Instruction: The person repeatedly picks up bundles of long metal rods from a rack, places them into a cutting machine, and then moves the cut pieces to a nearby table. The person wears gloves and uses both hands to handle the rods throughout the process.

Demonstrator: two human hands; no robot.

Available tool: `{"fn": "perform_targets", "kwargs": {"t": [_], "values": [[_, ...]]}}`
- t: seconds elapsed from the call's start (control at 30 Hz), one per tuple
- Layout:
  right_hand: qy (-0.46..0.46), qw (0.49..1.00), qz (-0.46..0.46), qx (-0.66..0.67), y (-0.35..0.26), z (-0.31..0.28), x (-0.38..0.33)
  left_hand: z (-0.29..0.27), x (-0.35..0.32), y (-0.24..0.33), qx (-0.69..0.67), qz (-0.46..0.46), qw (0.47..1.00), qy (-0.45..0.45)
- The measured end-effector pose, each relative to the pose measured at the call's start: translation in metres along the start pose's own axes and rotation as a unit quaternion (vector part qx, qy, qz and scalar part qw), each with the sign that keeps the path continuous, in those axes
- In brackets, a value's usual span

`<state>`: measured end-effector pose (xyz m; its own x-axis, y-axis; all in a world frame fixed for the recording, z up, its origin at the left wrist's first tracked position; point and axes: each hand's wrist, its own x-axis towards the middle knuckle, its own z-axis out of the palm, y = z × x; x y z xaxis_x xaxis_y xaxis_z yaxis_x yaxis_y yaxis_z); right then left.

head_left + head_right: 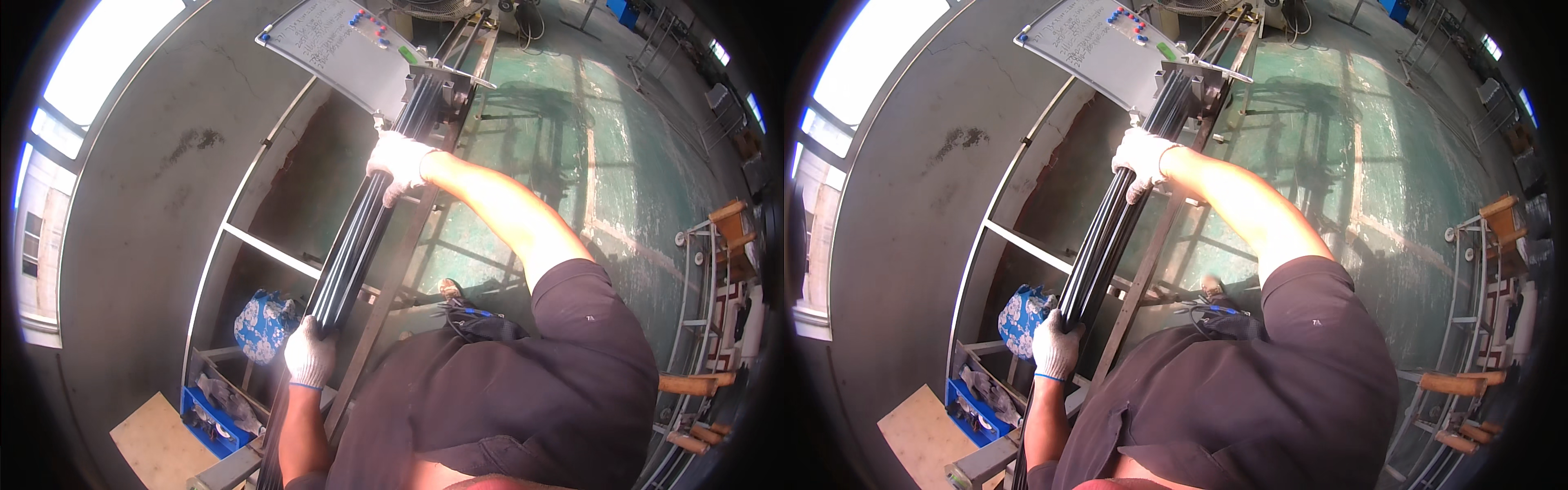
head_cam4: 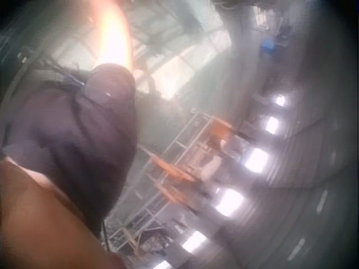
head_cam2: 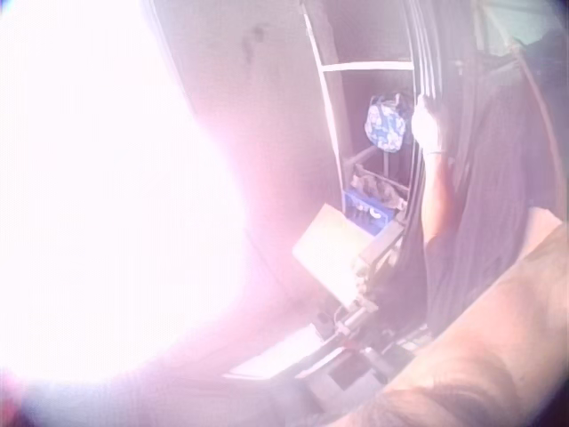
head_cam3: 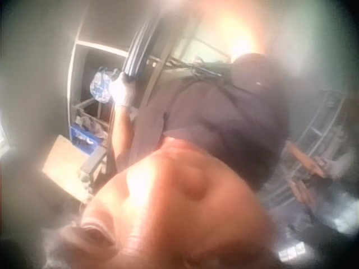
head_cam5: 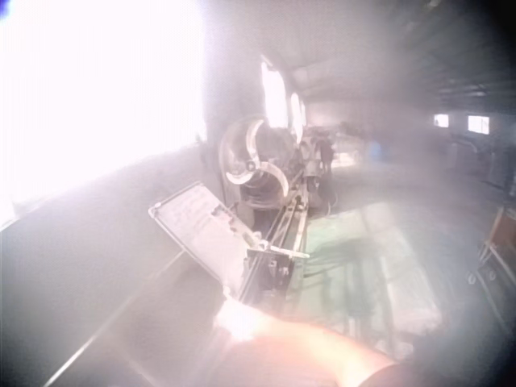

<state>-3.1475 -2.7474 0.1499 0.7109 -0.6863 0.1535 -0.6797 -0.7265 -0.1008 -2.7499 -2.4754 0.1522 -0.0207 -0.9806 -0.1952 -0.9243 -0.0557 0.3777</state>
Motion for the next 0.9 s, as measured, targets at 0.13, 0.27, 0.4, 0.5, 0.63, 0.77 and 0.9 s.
{"fn": "perform_targets", "kwargs": {"t": [0.13, 0.27, 0.4, 0.5, 0.63, 0.77, 0.9], "values": [[0.029, 0.999, -0.015, 0.038, 0.044, 0.005, -0.015, 0.017, 0.025, 0.024, 0.029, 0.006, 0.999, 0.034], [0.086, 0.991, -0.045, 0.088, 0.063, 0.022, -0.026, 0.037, 0.029, 0.024, 0.091, -0.021, 0.993, 0.072], [0.061, 0.988, -0.031, 0.138, 0.062, 0.023, -0.017, 0.047, 0.018, 0.051, 0.12, -0.128, 0.979, 0.106], [0.083, 0.988, -0.053, 0.115, 0.062, 0.041, -0.006, 0.046, 0.002, 0.075, 0.109, -0.176, 0.968, 0.142], [0.082, 0.991, -0.037, 0.098, 0.082, 0.033, -0.017, 0.004, 0.006, 0.117, 0.106, -0.111, 0.945, 0.287], [0.102, 0.992, -0.052, 0.059, 0.083, 0.045, -0.012, -0.017, -0.016, 0.124, 0.03, -0.092, 0.889, 0.447], [0.122, 0.99, -0.076, 0.006, 0.093, 0.07, -0.017, 0.037, -0.087, 0.127, -0.025, -0.127, 0.891, 0.435]]}}
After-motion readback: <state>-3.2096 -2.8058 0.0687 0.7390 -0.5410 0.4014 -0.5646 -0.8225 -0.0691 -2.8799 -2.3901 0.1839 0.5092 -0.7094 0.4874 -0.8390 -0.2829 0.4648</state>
